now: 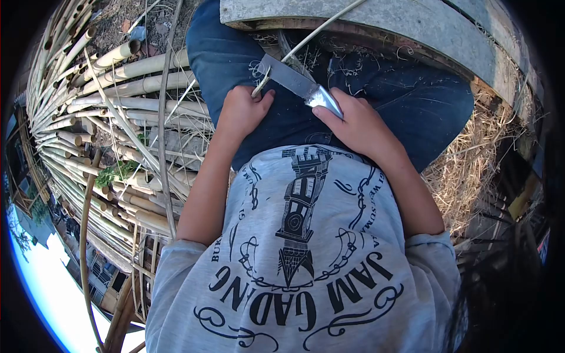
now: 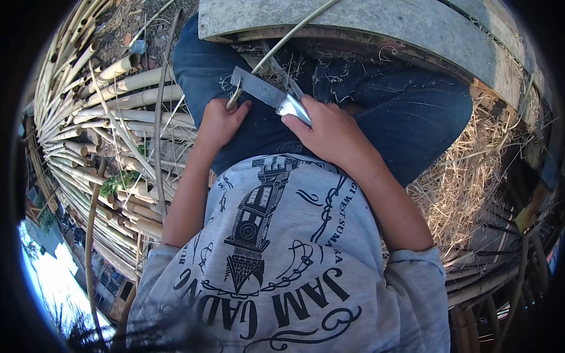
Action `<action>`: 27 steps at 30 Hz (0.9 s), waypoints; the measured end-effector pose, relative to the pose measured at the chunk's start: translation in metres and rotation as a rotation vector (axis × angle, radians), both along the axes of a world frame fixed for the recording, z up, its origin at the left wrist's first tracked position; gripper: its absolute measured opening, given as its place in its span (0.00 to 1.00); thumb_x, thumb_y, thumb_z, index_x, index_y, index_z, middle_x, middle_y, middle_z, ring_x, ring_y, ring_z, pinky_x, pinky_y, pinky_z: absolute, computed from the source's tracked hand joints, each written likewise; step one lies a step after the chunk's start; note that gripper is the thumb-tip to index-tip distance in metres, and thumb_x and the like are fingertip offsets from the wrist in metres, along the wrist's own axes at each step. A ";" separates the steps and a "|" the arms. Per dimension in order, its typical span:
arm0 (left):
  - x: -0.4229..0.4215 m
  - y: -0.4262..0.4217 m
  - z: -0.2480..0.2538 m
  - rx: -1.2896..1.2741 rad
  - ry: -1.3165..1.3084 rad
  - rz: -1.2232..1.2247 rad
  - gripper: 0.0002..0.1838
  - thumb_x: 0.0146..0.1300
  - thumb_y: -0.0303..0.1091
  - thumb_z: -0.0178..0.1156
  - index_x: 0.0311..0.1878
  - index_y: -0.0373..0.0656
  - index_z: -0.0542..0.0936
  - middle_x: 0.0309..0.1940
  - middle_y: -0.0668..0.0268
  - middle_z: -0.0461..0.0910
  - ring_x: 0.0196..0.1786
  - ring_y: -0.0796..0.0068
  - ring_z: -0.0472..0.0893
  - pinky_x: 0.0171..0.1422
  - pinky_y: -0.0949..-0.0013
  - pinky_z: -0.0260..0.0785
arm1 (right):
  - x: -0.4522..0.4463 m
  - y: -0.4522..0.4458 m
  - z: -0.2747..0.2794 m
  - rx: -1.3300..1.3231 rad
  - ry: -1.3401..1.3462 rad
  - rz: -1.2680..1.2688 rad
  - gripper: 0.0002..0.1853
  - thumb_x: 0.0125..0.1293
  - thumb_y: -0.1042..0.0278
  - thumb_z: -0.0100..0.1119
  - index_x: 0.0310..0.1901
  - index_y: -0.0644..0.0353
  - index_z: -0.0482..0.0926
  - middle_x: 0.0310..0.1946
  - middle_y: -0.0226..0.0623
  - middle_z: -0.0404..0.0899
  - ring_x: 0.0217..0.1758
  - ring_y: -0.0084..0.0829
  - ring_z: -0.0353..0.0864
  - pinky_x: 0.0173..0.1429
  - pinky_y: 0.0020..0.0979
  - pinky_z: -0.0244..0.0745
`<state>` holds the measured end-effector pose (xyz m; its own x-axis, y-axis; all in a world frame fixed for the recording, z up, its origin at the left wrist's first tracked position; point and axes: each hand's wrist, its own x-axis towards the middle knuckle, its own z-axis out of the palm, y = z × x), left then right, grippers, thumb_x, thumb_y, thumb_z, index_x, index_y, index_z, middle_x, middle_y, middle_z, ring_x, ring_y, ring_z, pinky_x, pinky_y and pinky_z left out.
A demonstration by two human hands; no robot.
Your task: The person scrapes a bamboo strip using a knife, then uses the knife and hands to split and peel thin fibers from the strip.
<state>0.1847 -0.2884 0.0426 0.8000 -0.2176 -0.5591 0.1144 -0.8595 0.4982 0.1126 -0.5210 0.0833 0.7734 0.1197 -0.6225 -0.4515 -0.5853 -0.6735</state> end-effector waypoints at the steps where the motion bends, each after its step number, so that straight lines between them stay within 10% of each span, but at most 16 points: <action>1: 0.001 0.000 -0.001 -0.028 -0.005 -0.008 0.24 0.60 0.45 0.65 0.22 0.30 0.77 0.17 0.47 0.76 0.23 0.45 0.78 0.33 0.54 0.70 | 0.000 0.001 0.000 0.002 0.023 -0.026 0.25 0.68 0.44 0.55 0.43 0.64 0.75 0.35 0.56 0.82 0.41 0.57 0.83 0.45 0.49 0.75; 10: -0.025 0.026 0.028 0.036 -0.037 -0.051 0.21 0.62 0.39 0.65 0.23 0.30 0.74 0.15 0.49 0.72 0.18 0.50 0.73 0.28 0.56 0.66 | -0.016 -0.040 0.015 0.130 -0.105 -0.197 0.20 0.61 0.60 0.66 0.48 0.66 0.78 0.32 0.48 0.83 0.34 0.42 0.84 0.40 0.38 0.76; 13: -0.043 0.053 0.024 -0.014 -0.072 -0.055 0.23 0.63 0.37 0.65 0.19 0.34 0.67 0.11 0.63 0.61 0.18 0.73 0.58 0.24 0.62 0.56 | -0.013 -0.066 0.014 0.089 -0.226 -0.339 0.18 0.63 0.62 0.65 0.48 0.66 0.78 0.29 0.46 0.82 0.30 0.34 0.81 0.38 0.34 0.73; 15: -0.055 0.069 0.025 0.023 -0.084 -0.057 0.22 0.62 0.38 0.66 0.20 0.33 0.71 0.12 0.53 0.70 0.15 0.54 0.72 0.23 0.58 0.62 | -0.003 -0.084 0.017 -0.016 -0.241 -0.474 0.18 0.64 0.62 0.64 0.49 0.66 0.78 0.30 0.47 0.82 0.31 0.38 0.83 0.38 0.35 0.74; 27: -0.065 0.143 -0.004 0.297 -0.592 -0.178 0.11 0.56 0.34 0.63 0.35 0.37 0.74 0.19 0.50 0.76 0.24 0.44 0.77 0.28 0.48 0.66 | 0.022 -0.124 0.013 -0.319 -0.447 -0.682 0.19 0.67 0.58 0.59 0.49 0.66 0.76 0.35 0.56 0.82 0.41 0.58 0.82 0.46 0.47 0.74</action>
<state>0.1193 -0.1458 0.0388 0.9556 -0.2790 -0.0944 -0.2601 -0.9499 0.1734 0.1341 -0.6453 0.0961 0.7925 -0.5862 -0.1685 -0.5043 -0.4744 -0.7216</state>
